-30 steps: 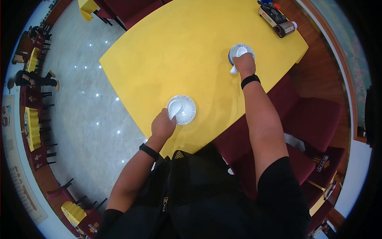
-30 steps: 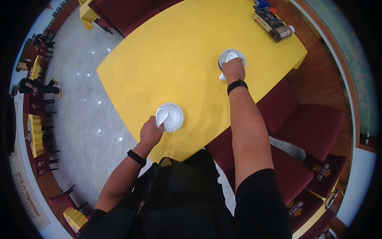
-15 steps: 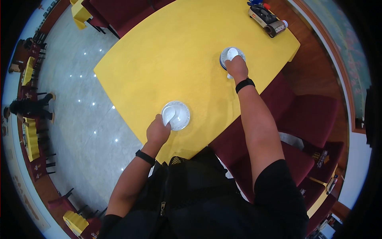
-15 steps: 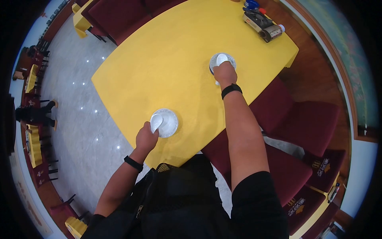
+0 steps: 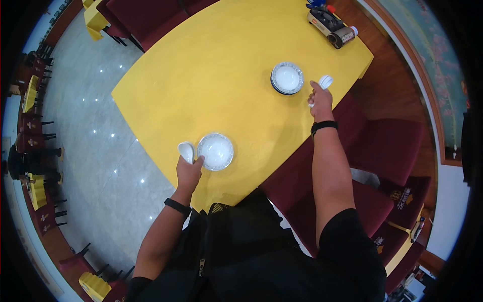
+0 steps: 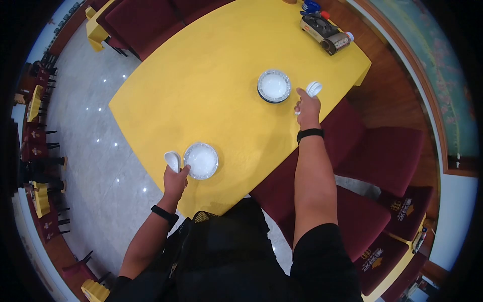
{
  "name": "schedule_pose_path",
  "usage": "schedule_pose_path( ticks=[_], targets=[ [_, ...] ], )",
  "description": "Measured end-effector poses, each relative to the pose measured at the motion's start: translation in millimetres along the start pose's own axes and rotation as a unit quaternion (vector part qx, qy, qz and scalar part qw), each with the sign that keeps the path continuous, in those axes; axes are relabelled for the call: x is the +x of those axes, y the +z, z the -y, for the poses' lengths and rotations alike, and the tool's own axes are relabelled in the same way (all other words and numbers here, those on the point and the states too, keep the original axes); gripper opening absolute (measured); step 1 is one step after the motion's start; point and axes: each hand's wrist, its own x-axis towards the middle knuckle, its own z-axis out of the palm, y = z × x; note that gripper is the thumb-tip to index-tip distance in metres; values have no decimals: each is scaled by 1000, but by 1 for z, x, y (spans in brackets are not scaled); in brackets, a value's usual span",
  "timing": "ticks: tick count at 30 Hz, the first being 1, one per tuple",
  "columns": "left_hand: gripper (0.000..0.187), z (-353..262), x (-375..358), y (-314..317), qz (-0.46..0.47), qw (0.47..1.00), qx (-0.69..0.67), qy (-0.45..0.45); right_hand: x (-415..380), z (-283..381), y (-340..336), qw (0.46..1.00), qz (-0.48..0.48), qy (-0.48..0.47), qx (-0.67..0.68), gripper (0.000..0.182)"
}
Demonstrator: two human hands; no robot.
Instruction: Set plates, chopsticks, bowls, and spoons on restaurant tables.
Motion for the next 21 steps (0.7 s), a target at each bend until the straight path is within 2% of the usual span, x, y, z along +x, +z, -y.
schedule_pose_path(
  ticks=[2,6,10,12,16,17,18,19,21],
  targets=[
    [36,1,0,3,-9,1000,-25,-9,2,-10,4,997,-4,36,-64,36],
    [42,0,0,8,-18,995,-86,-40,10,-26,15,997,-2,72,-34,41],
    [43,-1,5,14,-18,994,-89,-67,18,-32,23,996,-7,63,-55,40],
    [42,2,8,14,59,989,-109,-75,21,-31,25,995,-3,64,-81,39],
    [39,20,13,17,49,985,-148,-71,25,-37,22,993,10,72,-95,34],
    [37,25,15,19,32,989,-124,-76,23,-39,19,994,15,44,-96,32],
    [36,29,17,18,8,992,-100,-78,23,-44,21,995,27,16,-93,29],
    [37,30,18,16,27,994,-76,-71,30,-49,12,992,82,0,-93,27],
    [39,42,24,18,36,994,-42,-95,46,-65,3,987,152,-31,-35,39]
  ],
)
